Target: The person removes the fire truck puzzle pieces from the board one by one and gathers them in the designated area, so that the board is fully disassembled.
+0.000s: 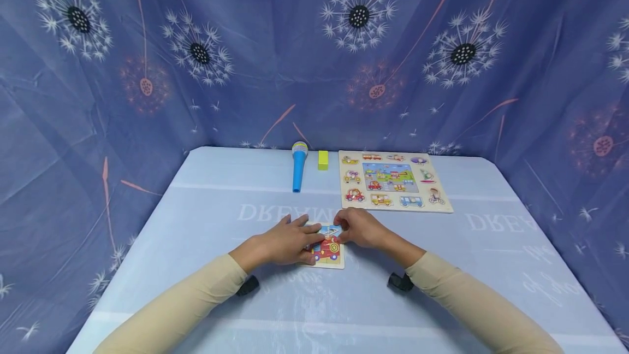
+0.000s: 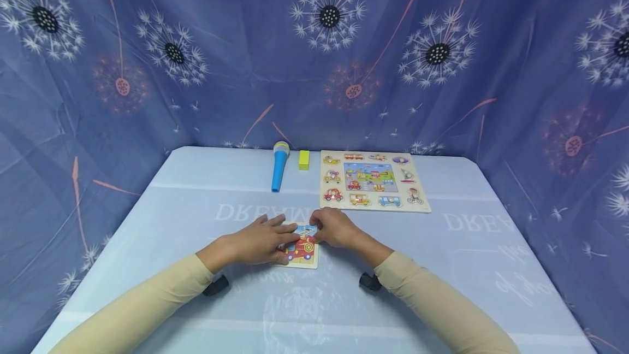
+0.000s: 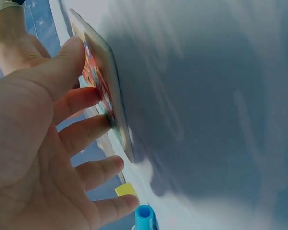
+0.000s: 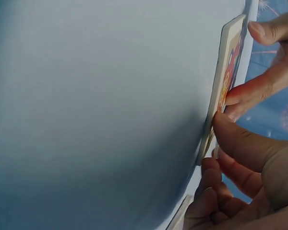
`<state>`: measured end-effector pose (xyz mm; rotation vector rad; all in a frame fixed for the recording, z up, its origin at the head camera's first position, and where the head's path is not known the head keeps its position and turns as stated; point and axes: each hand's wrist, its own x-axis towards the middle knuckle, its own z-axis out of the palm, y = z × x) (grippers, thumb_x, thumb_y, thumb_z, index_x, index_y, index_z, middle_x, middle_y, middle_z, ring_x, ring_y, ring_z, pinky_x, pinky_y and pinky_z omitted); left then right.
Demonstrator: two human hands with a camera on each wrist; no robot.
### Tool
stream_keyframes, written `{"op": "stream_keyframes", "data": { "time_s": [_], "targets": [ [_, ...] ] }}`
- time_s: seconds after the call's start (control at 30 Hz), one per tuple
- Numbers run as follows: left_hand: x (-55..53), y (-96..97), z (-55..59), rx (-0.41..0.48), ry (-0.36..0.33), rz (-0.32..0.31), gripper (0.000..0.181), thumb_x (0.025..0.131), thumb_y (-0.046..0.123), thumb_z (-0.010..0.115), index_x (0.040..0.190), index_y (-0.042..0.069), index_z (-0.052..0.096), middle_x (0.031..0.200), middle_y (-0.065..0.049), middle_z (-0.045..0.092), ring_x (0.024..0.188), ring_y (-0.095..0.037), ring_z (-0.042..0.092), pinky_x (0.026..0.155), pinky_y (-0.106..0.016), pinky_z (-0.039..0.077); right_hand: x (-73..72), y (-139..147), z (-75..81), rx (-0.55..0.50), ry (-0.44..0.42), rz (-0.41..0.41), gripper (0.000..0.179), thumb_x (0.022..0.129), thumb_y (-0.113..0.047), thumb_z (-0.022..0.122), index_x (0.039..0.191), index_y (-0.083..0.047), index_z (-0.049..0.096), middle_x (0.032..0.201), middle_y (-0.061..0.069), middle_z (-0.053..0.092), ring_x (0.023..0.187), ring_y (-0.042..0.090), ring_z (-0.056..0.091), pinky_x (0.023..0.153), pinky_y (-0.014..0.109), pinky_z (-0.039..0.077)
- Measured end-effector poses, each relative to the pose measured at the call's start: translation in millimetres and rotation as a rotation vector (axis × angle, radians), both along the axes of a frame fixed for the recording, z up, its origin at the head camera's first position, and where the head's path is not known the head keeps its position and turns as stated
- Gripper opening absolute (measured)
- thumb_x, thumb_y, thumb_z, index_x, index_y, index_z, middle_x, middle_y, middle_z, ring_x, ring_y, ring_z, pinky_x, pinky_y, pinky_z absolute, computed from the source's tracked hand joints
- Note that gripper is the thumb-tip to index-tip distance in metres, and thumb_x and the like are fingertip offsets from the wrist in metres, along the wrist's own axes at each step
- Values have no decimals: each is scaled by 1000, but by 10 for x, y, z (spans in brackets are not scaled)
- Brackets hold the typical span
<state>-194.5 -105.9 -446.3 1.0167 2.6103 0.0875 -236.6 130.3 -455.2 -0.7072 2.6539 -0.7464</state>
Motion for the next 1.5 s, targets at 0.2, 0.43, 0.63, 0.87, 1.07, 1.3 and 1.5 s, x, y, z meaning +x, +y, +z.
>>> {"op": "stream_keyframes", "data": {
  "time_s": [0.2, 0.43, 0.63, 0.87, 1.07, 1.3, 1.5],
  "targets": [
    [19, 4, -18, 15, -1, -10, 64, 98, 54, 61, 156, 30, 45, 165, 3, 35, 154, -36, 24, 116, -66, 26, -27, 211, -44, -43, 9, 12, 17, 86, -11, 80, 101, -11, 72, 85, -5, 62, 79, 12, 54, 73, 30, 47],
    [9, -9, -18, 23, 3, -17, 63, 99, 52, 61, 156, 27, 45, 165, 1, 34, 154, -37, 23, 116, -66, 26, -25, 433, -94, -72, 14, 24, 27, 87, -13, 80, 113, -8, 72, 94, -4, 65, 85, 11, 56, 77, 30, 49],
    [2, 0, -14, 38, 4, -23, 64, 99, 51, 61, 155, 26, 46, 165, 0, 35, 154, -38, 23, 116, -66, 27, -10, 383, -81, 32, 54, 46, 38, 84, -19, 83, 118, -8, 72, 102, -4, 64, 90, 13, 54, 84, 35, 49],
    [-2, 7, -40, 26, 13, -28, 66, 98, 53, 62, 156, 28, 44, 165, 1, 34, 154, -37, 23, 116, -66, 27, -6, 321, -41, 89, 71, 74, 33, 85, -17, 82, 115, -7, 72, 99, -5, 65, 88, 11, 55, 84, 34, 51],
    [-6, -3, -33, 16, 9, -19, 65, 99, 53, 61, 156, 28, 44, 166, 2, 32, 155, -37, 22, 117, -65, 26, 4, 394, -16, 94, 92, 119, 35, 85, -20, 79, 117, -8, 72, 98, -7, 63, 85, 11, 54, 78, 31, 49],
    [30, 1, -23, 34, 15, -21, 65, 98, 51, 63, 156, 25, 45, 165, 0, 34, 154, -37, 23, 116, -65, 26, -44, 1215, 67, 147, 202, 147, 34, 87, -19, 77, 118, -7, 73, 104, -5, 65, 90, 11, 57, 80, 34, 50],
    [59, 1, -19, 30, 30, -22, 65, 98, 51, 64, 155, 24, 47, 165, -1, 36, 154, -37, 25, 115, -65, 28, -122, 1793, 65, 201, 232, 138, 28, 87, -15, 77, 114, -7, 74, 105, -2, 66, 96, 14, 62, 85, 42, 53]
  ]
}}
